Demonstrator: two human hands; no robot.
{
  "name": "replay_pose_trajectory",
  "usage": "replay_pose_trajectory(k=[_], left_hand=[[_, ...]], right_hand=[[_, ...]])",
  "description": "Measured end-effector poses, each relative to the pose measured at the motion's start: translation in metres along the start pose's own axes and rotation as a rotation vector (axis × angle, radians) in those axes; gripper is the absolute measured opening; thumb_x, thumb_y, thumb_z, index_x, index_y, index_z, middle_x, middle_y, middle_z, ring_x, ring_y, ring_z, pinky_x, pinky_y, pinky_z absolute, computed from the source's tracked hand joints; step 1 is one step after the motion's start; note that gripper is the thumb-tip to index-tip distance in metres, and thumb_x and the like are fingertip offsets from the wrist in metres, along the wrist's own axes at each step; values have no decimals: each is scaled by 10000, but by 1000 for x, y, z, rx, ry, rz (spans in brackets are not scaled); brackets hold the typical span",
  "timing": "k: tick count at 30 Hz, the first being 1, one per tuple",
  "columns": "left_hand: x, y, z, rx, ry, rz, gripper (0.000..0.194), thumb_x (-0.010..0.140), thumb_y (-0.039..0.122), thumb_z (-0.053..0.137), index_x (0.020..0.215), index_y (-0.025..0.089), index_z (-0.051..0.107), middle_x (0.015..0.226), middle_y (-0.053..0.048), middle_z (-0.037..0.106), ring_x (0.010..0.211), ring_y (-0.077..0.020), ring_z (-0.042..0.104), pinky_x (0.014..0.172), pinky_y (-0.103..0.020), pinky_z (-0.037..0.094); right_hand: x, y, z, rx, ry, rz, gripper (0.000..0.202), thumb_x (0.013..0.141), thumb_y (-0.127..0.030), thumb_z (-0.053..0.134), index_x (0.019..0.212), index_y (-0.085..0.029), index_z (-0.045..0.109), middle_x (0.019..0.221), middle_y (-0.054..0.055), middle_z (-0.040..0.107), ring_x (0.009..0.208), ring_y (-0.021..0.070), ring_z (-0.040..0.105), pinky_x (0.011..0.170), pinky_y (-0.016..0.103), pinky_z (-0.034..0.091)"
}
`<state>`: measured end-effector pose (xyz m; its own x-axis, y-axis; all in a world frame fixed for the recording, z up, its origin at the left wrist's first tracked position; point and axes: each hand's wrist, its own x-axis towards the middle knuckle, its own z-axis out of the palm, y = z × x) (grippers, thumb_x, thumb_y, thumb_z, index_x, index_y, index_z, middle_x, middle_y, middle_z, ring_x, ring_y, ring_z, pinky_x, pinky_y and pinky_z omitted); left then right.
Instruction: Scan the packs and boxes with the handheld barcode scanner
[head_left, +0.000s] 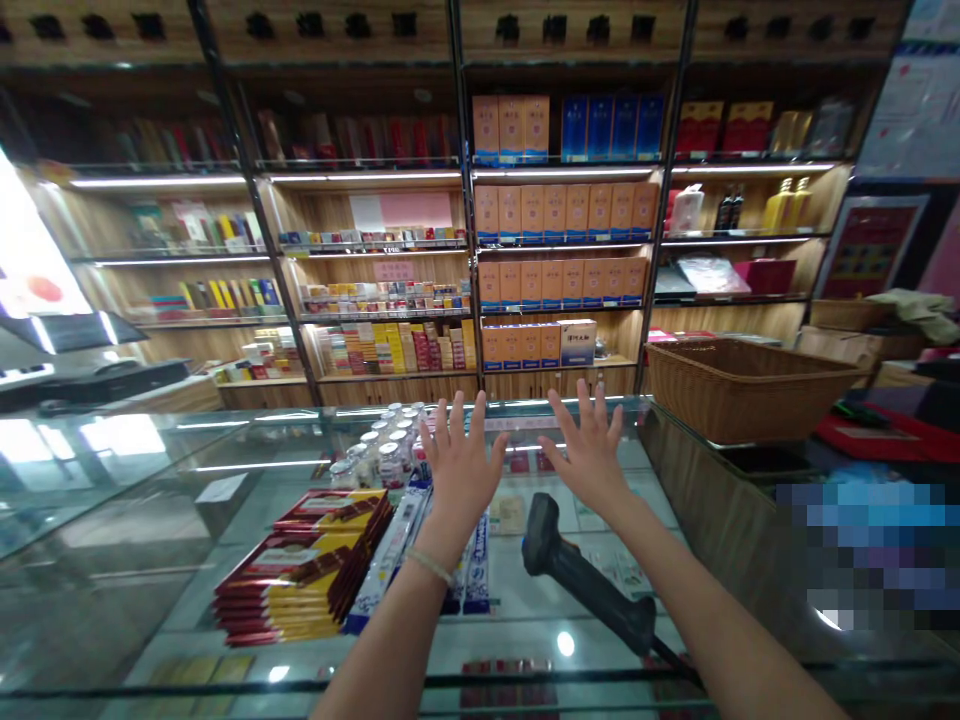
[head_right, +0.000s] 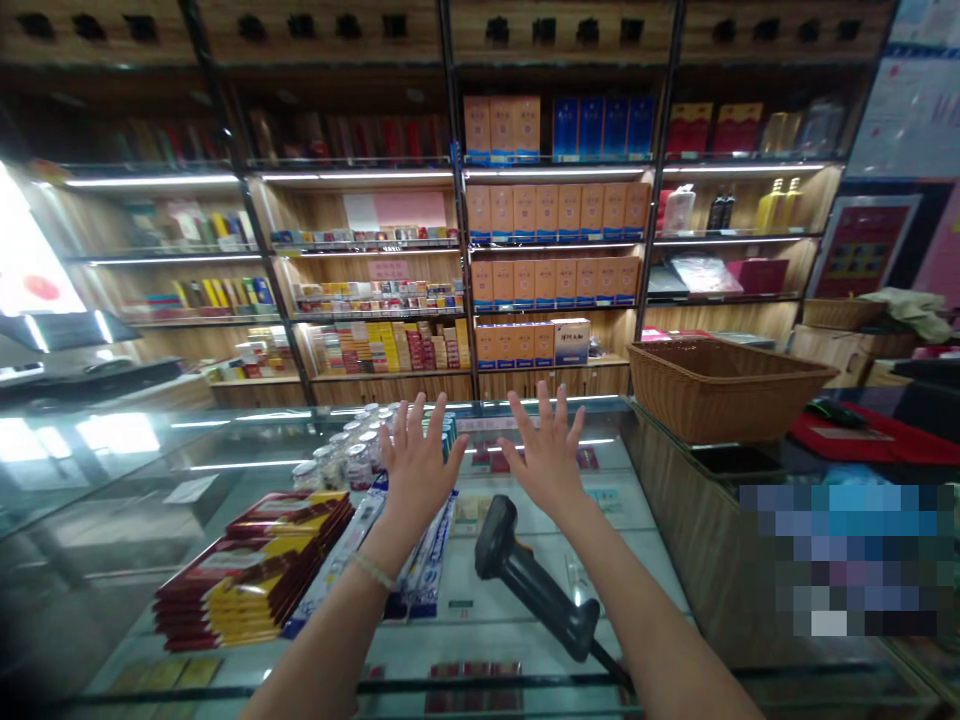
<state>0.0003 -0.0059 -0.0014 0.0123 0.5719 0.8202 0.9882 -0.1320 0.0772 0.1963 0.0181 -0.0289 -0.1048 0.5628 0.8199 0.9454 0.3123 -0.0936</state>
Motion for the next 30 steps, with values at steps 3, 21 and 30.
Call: replay_pose_trajectory(k=[3, 21, 30], left_hand=[[2, 1, -4, -6, -11, -12, 629, 993, 493, 500, 1567, 243, 435, 1631, -153, 409, 1534, -378, 298, 1248, -663, 176], [5, -37, -73, 46, -87, -54, 633, 996, 515, 463, 1550, 210, 455, 1619, -183, 404, 1537, -389, 272, 1239, -684, 148], [-2, -69, -99, 147, -114, -41, 590, 995, 502, 478, 1510, 215, 510, 1619, -184, 401, 1529, -406, 280, 1220, -706, 177]], right_hand=[[2, -1, -1, 33, -17, 39, 728, 1046, -499, 403, 1646, -405, 0, 1749, 83, -15, 1597, 388, 15, 1193, 734, 156], [5, -13, -33, 19, -154, 33, 553, 1046, -502, 370, 1585, -382, 365, 1705, 94, 240, 1570, 400, 152, 1176, 727, 218], [4, -44, -40, 40, -189, 13, 519, 1047, -503, 391, 1547, -373, 443, 1700, 89, 263, 1569, 382, 171, 1188, 708, 215]])
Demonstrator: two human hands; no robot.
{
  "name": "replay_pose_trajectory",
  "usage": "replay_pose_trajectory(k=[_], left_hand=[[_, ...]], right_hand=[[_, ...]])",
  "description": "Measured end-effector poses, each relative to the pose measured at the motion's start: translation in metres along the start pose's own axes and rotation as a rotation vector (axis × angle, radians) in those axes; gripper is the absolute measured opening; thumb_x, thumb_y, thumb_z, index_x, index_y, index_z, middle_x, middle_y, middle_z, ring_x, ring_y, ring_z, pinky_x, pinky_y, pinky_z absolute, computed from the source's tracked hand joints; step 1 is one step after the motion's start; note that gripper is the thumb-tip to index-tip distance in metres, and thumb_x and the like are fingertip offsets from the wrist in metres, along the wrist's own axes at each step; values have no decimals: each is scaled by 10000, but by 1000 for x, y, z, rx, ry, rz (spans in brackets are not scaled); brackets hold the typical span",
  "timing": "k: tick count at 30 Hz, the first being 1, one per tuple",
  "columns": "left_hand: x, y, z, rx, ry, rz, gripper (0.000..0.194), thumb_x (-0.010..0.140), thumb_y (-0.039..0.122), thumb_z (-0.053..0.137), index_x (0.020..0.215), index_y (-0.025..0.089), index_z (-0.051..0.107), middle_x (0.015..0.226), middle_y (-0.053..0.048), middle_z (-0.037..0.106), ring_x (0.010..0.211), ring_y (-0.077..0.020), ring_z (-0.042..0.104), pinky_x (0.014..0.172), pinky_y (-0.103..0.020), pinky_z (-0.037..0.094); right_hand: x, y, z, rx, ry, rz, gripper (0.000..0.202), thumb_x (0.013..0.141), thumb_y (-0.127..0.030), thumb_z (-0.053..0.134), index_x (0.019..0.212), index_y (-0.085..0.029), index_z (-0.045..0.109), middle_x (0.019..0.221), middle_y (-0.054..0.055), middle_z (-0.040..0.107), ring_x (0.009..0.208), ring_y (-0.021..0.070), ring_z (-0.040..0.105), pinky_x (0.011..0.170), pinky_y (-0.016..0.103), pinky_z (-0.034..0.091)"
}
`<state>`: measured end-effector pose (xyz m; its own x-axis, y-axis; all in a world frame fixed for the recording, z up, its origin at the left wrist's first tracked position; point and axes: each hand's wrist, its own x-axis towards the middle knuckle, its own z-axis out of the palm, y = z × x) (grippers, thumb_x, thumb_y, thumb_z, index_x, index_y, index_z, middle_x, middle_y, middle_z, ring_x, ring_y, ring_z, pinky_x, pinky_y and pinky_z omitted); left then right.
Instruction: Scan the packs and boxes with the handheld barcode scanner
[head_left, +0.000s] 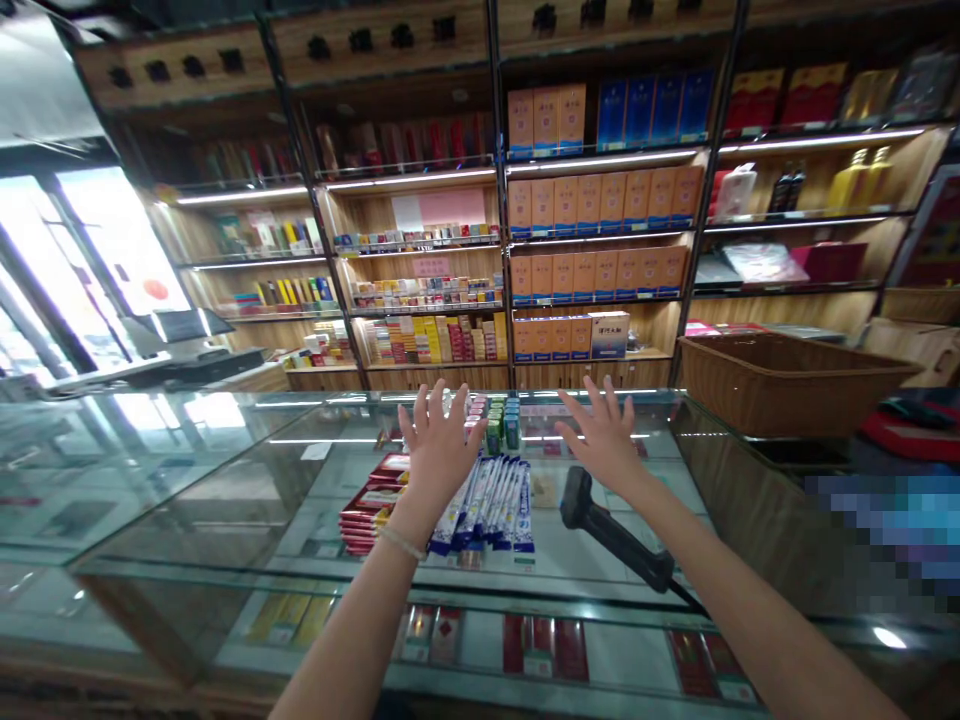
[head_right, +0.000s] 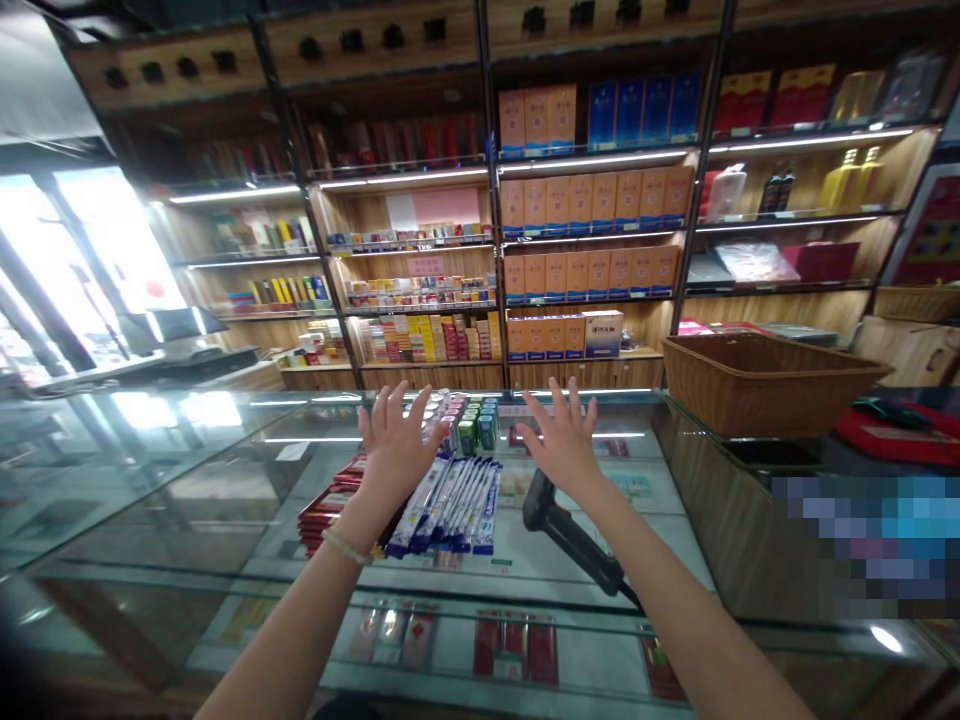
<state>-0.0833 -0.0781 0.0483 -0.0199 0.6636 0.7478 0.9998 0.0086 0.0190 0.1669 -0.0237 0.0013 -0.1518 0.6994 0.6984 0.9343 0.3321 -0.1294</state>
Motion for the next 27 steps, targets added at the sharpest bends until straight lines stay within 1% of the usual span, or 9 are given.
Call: replay_pose_trajectory(k=[4, 8, 12, 16, 20, 23, 27], left_hand=[[-4, -26, -10, 63, 18, -3, 563, 989, 493, 489, 1479, 222, 548, 1626, -175, 393, 1535, -405, 269, 1228, -702, 150], [-11, -50, -16, 100, 7, -35, 559, 974, 482, 515, 1466, 220, 564, 1624, -175, 401, 1533, -400, 280, 1238, -688, 123], [-18, -73, -17, 115, 19, -47, 559, 967, 493, 526, 1457, 229, 572, 1625, -171, 405, 1535, -386, 280, 1251, -662, 89], [-24, -93, -16, 134, 11, -53, 550, 971, 509, 518, 1459, 261, 566, 1627, -153, 406, 1537, -373, 276, 1248, -660, 90], [-30, -104, -16, 145, -2, -62, 552, 970, 517, 522, 1456, 260, 569, 1627, -155, 401, 1533, -378, 280, 1246, -661, 95], [-33, -107, -16, 146, -15, -66, 565, 969, 529, 520, 1455, 246, 573, 1628, -165, 397, 1527, -393, 286, 1237, -679, 103], [-35, -111, -18, 154, -35, -88, 549, 978, 528, 498, 1448, 256, 579, 1625, -155, 408, 1528, -379, 293, 1238, -673, 117]], right_hand=[[-1, -23, -3, 23, -3, -49, 499, 1047, -489, 406, 1520, -352, 490, 1689, 106, 286, 1567, 375, 181, 1192, 705, 199], [-3, -43, -2, 47, -1, -94, 484, 1040, -486, 431, 1496, -353, 520, 1685, 89, 297, 1571, 361, 167, 1201, 700, 177], [-5, -58, 2, 67, -26, -106, 482, 1033, -497, 444, 1484, -353, 534, 1692, 97, 275, 1572, 365, 160, 1200, 708, 156], [-7, -71, 6, 78, -47, -114, 488, 1033, -502, 442, 1488, -349, 526, 1696, 101, 266, 1574, 356, 156, 1204, 697, 155], [-9, -84, 11, 80, -61, -131, 484, 1032, -502, 442, 1479, -339, 536, 1697, 94, 267, 1576, 349, 144, 1212, 683, 143], [-9, -93, 14, 98, -73, -143, 487, 1036, -506, 428, 1481, -340, 531, 1701, 98, 254, 1578, 355, 133, 1211, 689, 127], [-9, -103, 20, 124, -86, -155, 496, 1035, -519, 414, 1480, -334, 533, 1697, 111, 262, 1576, 360, 142, 1206, 699, 122]])
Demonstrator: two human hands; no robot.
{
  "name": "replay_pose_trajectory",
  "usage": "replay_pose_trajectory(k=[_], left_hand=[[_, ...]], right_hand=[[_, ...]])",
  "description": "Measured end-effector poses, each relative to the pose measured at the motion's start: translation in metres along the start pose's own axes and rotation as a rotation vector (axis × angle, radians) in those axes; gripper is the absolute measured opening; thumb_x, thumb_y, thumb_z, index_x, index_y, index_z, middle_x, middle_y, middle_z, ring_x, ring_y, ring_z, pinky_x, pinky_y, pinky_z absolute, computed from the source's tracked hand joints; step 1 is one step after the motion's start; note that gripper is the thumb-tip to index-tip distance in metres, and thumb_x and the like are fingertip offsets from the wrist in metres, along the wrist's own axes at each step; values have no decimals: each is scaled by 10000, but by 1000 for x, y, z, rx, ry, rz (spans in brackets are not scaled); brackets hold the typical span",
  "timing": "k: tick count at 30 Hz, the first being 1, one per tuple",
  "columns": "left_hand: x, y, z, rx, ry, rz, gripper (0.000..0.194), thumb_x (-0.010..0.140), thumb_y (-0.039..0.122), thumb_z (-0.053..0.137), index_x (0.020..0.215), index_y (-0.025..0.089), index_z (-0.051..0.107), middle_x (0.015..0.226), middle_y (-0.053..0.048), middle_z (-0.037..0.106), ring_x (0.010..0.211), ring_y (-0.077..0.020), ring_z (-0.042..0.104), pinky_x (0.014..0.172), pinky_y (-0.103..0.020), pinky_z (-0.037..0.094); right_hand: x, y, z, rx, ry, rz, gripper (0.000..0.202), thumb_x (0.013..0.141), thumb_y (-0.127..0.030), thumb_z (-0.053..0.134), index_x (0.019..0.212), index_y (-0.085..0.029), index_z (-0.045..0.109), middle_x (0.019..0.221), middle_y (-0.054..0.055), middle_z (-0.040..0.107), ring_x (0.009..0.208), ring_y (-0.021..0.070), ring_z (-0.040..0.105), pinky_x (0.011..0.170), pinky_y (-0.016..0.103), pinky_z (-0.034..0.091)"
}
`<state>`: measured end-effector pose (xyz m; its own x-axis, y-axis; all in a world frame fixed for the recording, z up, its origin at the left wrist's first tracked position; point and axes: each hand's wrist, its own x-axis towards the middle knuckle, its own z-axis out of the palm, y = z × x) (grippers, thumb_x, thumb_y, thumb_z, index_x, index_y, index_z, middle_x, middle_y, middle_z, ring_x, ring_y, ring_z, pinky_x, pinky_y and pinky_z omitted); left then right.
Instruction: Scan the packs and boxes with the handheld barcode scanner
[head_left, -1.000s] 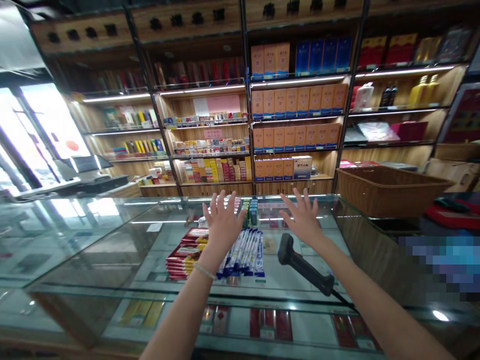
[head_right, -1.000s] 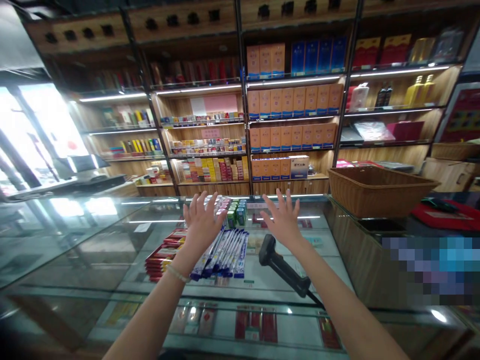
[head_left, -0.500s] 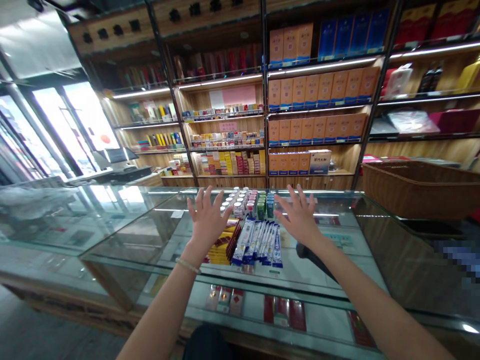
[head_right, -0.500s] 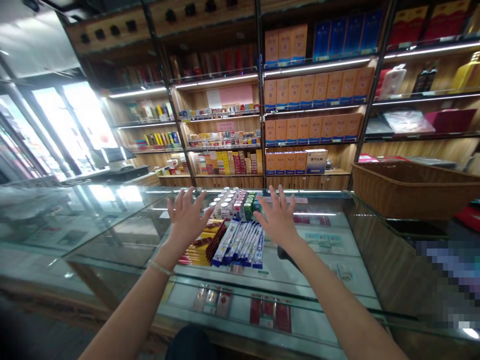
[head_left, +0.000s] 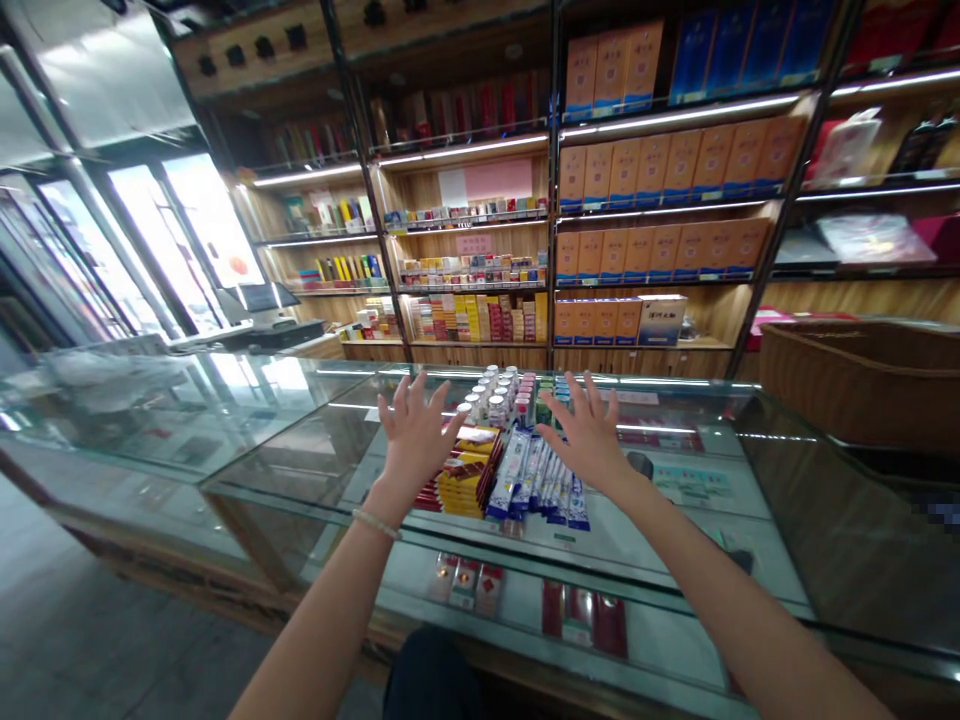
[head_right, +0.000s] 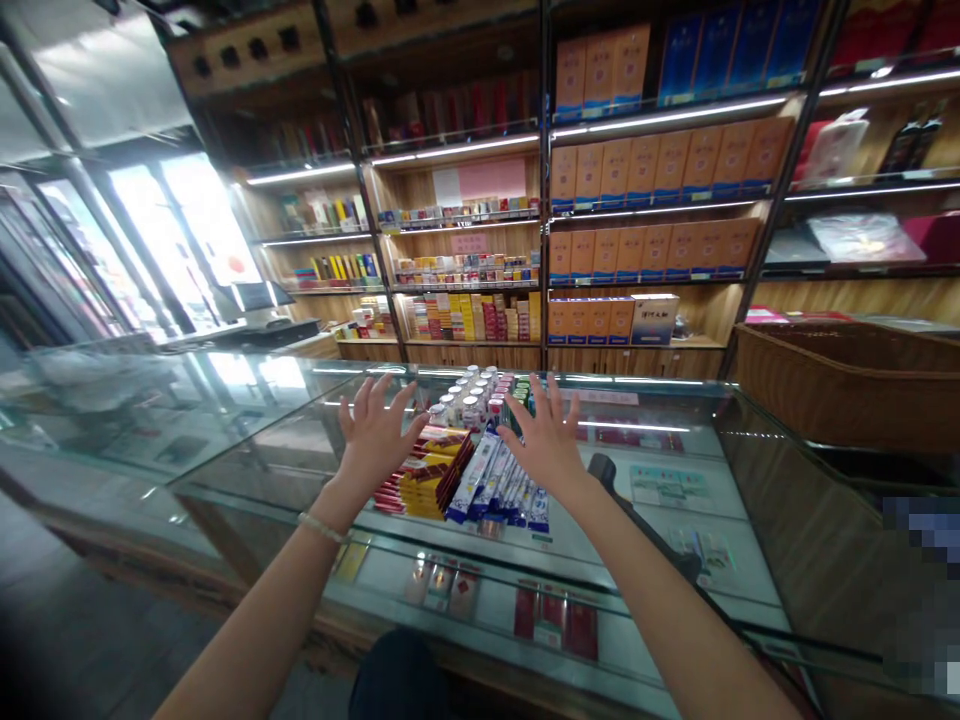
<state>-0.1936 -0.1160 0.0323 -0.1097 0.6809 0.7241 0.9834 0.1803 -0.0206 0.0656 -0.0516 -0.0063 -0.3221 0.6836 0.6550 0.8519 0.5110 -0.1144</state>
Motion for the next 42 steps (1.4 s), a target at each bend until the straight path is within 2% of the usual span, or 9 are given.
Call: replay_pose_trajectory(k=[5, 10, 16, 23, 29, 34, 42], left_hand=[[-2, -17, -1, 10, -61, -36, 539, 972, 545, 504, 1412, 254, 616, 1629, -159, 399, 1530, -386, 283, 1226, -693, 144], [-5, -41, 8, -1, -122, -42, 525, 934, 585, 560, 1339, 272, 678, 1614, -167, 410, 1536, -397, 263, 1219, -709, 151], [-6, -57, 16, -25, -244, -2, 498, 886, 640, 612, 1262, 334, 725, 1641, -136, 385, 1557, -404, 220, 1215, -731, 91], [-2, -68, 29, -40, -287, 62, 415, 813, 676, 680, 1061, 366, 802, 1648, -46, 412, 1555, -409, 219, 1222, -717, 3], [5, -67, 29, -19, -452, 34, 432, 808, 689, 677, 1034, 353, 827, 1663, -41, 387, 1569, -432, 178, 1230, -698, -18], [9, -66, 31, -44, -528, 54, 435, 828, 713, 631, 1014, 374, 831, 1639, -47, 429, 1574, -446, 152, 1217, -716, -14], [7, -68, 38, -59, -504, 40, 438, 806, 740, 641, 980, 388, 836, 1619, -41, 460, 1569, -455, 162, 1211, -726, -60]], right_hand=[[2, -15, 12, 52, -24, -25, 510, 1017, -567, 442, 1448, -328, 570, 1697, 114, 267, 1578, 375, 135, 1201, 713, 113], [5, -34, 22, 89, -106, -32, 520, 999, -603, 473, 1399, -305, 619, 1706, 122, 243, 1586, 370, 119, 1213, 704, 94], [12, -45, 39, 119, -174, -58, 581, 951, -685, 513, 1361, -298, 653, 1700, 142, 248, 1587, 385, 103, 1205, 724, 73], [20, -49, 50, 140, -255, -56, 679, 887, -789, 516, 1339, -309, 677, 1692, 127, 269, 1574, 415, 127, 1199, 730, 84], [29, -52, 48, 150, -401, -41, 737, 864, -835, 490, 1361, -320, 668, 1727, 99, 174, 1592, 400, 28, 1212, 716, 6], [35, -51, 49, 167, -455, -66, 744, 876, -850, 431, 1330, -322, 694, 1731, 78, 167, 1591, 408, 17, 1207, 725, -17], [39, -48, 55, 202, -458, -89, 735, 837, -869, 487, 1232, -309, 754, 1716, 89, 217, 1575, 426, 98, 1205, 727, 27]])
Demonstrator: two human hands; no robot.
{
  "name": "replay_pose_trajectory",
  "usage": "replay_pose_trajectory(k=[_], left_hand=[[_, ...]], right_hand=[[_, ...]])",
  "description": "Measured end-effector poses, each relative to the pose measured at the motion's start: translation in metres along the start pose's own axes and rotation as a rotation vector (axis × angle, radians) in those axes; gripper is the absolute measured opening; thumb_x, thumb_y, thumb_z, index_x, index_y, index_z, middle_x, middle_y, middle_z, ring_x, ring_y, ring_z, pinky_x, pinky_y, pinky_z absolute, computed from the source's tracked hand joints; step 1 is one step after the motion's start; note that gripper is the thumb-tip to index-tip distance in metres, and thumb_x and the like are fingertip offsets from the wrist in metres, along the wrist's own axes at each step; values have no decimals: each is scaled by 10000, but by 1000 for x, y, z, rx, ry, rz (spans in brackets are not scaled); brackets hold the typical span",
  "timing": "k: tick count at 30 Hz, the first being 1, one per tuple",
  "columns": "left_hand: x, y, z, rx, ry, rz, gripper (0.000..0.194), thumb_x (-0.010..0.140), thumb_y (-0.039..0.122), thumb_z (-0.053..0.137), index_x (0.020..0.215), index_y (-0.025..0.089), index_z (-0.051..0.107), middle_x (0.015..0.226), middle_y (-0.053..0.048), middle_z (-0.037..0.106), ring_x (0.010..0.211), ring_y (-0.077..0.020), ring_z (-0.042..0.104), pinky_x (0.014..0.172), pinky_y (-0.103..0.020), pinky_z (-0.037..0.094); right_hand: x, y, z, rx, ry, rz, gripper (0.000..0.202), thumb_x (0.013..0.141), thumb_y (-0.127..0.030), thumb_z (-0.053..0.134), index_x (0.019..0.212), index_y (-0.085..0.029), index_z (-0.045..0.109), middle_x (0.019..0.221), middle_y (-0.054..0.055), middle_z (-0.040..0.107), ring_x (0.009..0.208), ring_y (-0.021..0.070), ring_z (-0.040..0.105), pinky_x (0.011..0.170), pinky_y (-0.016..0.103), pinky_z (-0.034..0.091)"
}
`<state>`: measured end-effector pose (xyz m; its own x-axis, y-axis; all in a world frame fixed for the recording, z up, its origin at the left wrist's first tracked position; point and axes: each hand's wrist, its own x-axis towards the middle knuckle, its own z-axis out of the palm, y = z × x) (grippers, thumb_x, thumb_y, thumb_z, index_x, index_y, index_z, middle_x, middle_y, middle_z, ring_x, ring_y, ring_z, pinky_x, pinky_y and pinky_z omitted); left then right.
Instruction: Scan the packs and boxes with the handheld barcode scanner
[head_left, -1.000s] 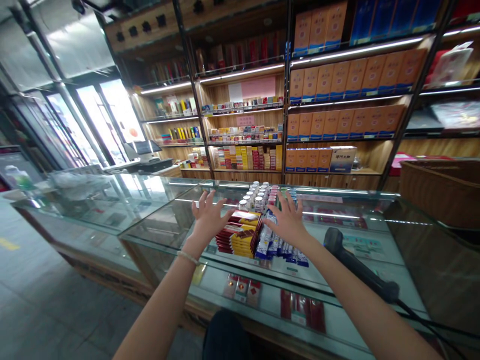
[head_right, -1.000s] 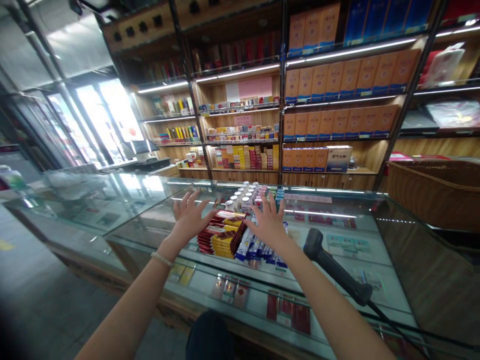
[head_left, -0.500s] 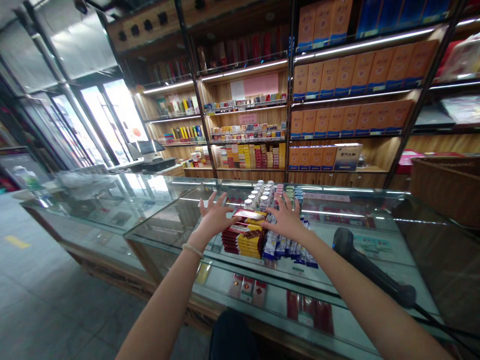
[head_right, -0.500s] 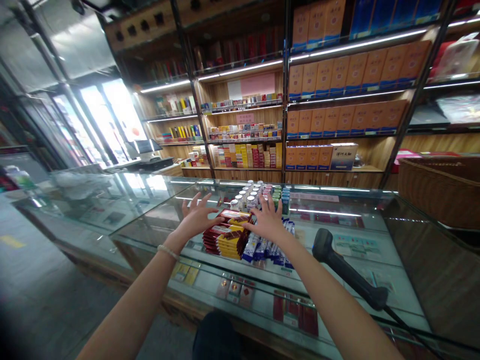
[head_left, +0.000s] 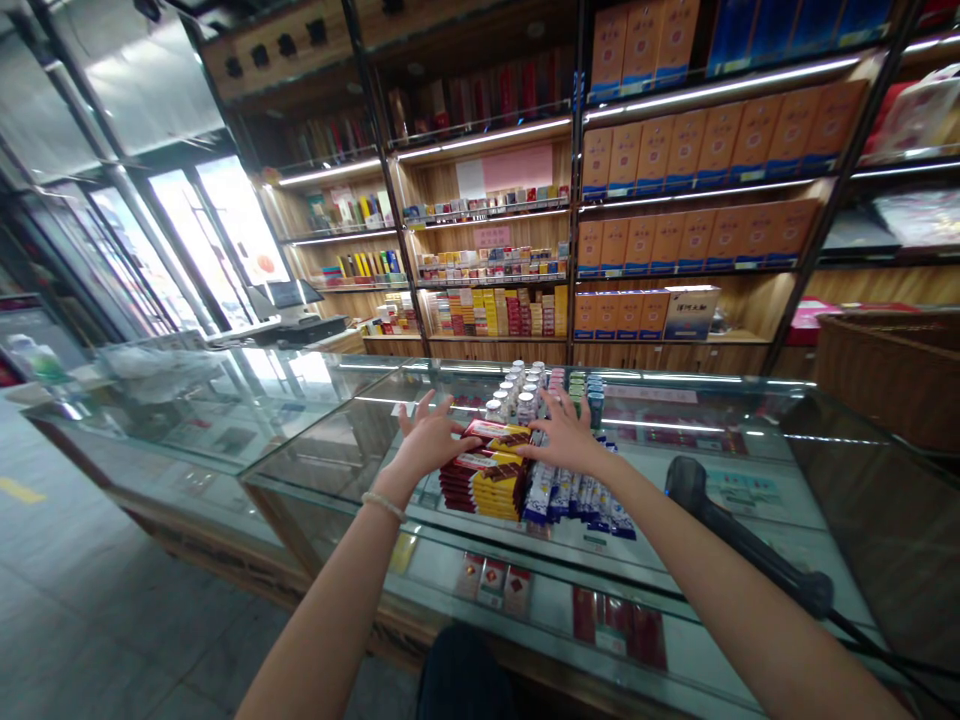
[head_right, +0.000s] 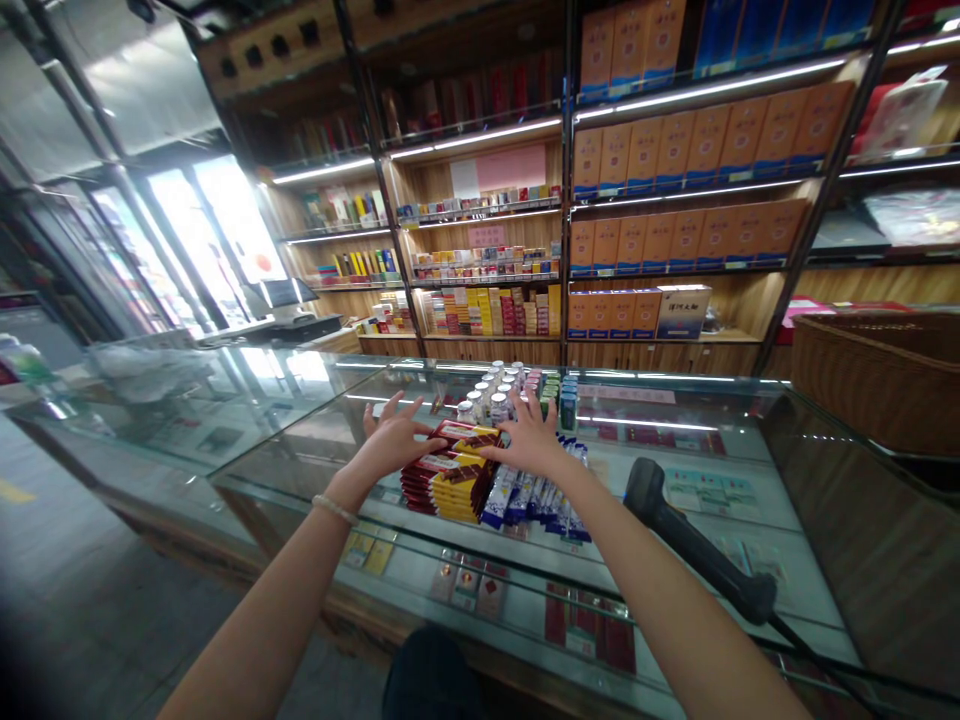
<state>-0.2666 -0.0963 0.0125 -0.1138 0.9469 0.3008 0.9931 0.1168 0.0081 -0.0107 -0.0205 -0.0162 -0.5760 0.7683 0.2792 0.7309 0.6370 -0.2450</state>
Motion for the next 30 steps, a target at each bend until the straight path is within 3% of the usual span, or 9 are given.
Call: replay_pose_trajectory(k=[8, 17, 22, 30], left_hand=[[-4, 6, -10, 37, 39, 5, 376, 813, 696, 675, 971, 393, 833, 1617, -59, 460, 1574, -421, 177, 1209, -724, -54], [-9, 10, -8, 41, 191, 6, 355, 785, 679, 716, 851, 349, 829, 1611, -21, 472, 1563, -407, 216, 1221, -705, -104], [-8, 16, -14, 29, 226, 11, 338, 782, 656, 735, 812, 329, 814, 1609, -36, 473, 1557, -406, 234, 1218, -723, -82], [-6, 35, -26, 39, 316, 43, 343, 812, 628, 725, 825, 292, 795, 1617, -48, 461, 1551, -412, 247, 1214, -737, -70]], right_hand=[[4, 5, 4, -34, 111, -107, 662, 852, -810, 548, 1146, -264, 779, 1692, 134, 281, 1575, 421, 121, 1204, 725, 13], [-1, 7, 6, -172, 415, -262, 569, 811, -647, 696, 1129, -179, 746, 1689, 185, 266, 1575, 391, 148, 1232, 658, -74], [-3, 9, -2, -263, 558, -334, 577, 821, -606, 679, 1176, -153, 701, 1691, 195, 251, 1570, 360, 171, 1247, 606, -120], [-10, 20, -25, -341, 625, -355, 578, 862, -601, 630, 1209, -140, 672, 1692, 182, 254, 1561, 351, 193, 1247, 612, -140]])
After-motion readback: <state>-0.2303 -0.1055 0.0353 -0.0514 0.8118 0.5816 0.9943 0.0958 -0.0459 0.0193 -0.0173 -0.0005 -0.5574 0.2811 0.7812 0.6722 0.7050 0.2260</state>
